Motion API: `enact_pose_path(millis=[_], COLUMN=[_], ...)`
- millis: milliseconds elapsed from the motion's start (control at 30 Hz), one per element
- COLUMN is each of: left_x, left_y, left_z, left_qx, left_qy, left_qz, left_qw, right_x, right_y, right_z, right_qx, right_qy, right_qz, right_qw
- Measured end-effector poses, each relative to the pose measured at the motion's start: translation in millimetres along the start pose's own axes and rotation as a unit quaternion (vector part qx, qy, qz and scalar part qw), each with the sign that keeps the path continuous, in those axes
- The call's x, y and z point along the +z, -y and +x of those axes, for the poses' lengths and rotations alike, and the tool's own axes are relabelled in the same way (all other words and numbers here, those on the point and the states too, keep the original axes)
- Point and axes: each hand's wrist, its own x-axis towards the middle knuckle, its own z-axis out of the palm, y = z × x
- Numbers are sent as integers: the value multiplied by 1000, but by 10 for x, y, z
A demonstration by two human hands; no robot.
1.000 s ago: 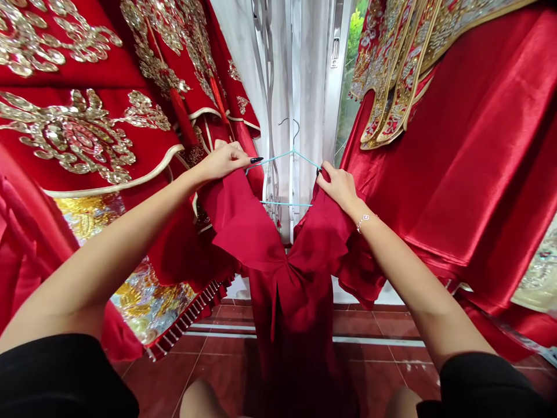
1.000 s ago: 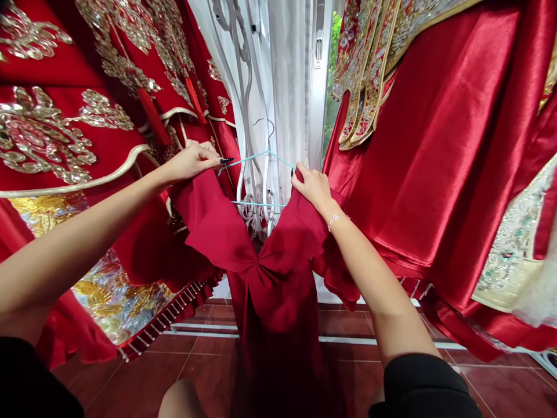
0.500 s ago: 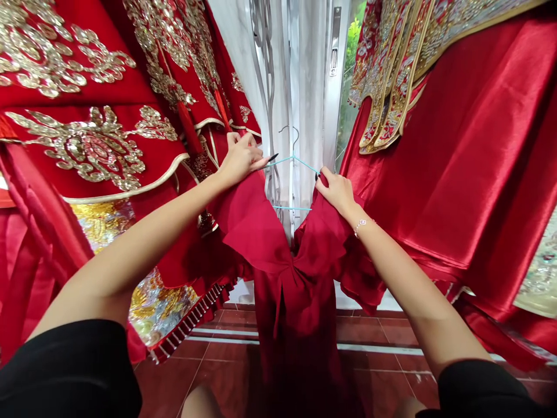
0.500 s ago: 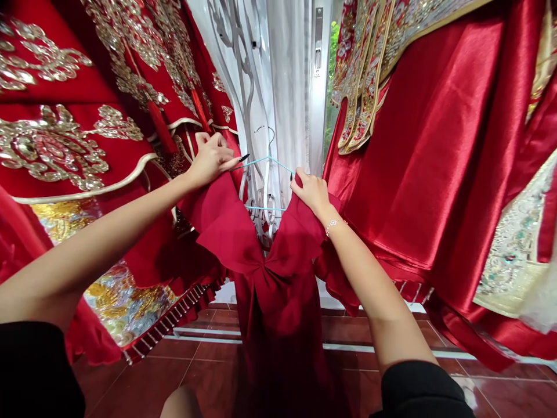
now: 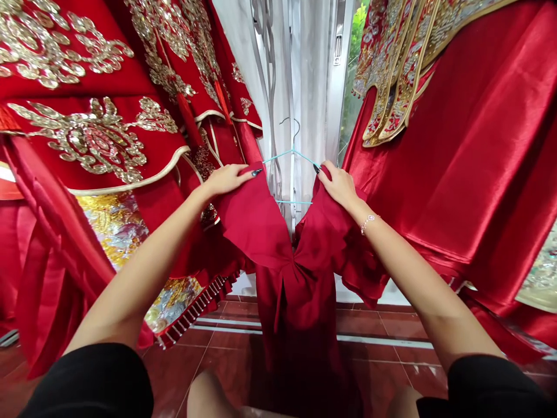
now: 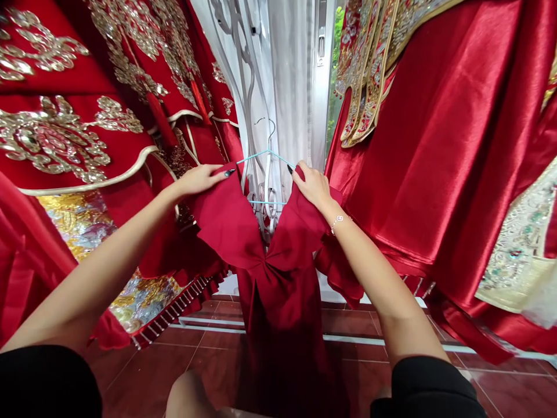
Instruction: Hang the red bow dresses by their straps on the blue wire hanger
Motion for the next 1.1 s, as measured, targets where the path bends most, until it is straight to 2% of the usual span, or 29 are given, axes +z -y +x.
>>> enact_pose_path(millis=[67, 233, 333, 367, 433, 533, 567, 600, 633, 700, 767, 800, 900, 967, 1033, 1067, 1100], left_x=[74, 238, 214, 181, 92, -29, -52, -66, -78, -107, -148, -165, -169, -148, -145, -156, -176], left_y=[-3, -175, -302, -356, -485, -679, -725, -757, -776, -781, -759, -739, -657, -597, -545, -523, -506], left_z=[-56, 17, 1, -54, -275, -848, -1055, -1234, -1364, -1419, -1190, -996, -344, -27, 121, 136, 123], left_qx=[-14, -13, -21, -8, 41, 100, 115, 145, 183, 257, 283, 279, 261, 269, 272, 274, 278], left_qy=[16, 4, 28, 12, -78, -271, -306, -301, -259, -124, -6, 29, 93, 155, 212, 229, 239], left_qz=[55, 62, 73, 69, 45, -4, -17, -15, 2, 39, 55, 53, 78, 116, 158, 178, 197], left_qw=[998, 998, 997, 998, 995, 957, 945, 942, 948, 958, 958, 958, 958, 943, 925, 917, 909], right_x=[-55, -178, -219, -246, -343, -593, -688, -780, -865, -997, -1066, -1073, -997, -909, -836, -813, -801], right_y=[9, 155, 192, 178, 107, -69, -132, -188, -234, -279, -252, -216, -82, -31, -49, -85, -136], right_z=[38, 141, 134, 104, -16, -336, -458, -572, -665, -756, -695, -613, -257, -24, 130, 167, 177], right_qx=[-1, -1, -28, -41, -74, -108, -120, -143, -183, -278, -331, -336, -329, -334, -337, -334, -318], right_qy=[20, 74, 96, 88, 18, -132, -146, -135, -101, 4, 99, 129, 184, 214, 231, 230, 205], right_qz=[6, -28, -6, 3, 17, 13, 2, -12, -29, -73, -120, -141, -184, -202, -208, -203, -192], right_qw=[1000, 997, 995, 995, 997, 985, 982, 980, 977, 958, 931, 922, 908, 895, 889, 891, 905])
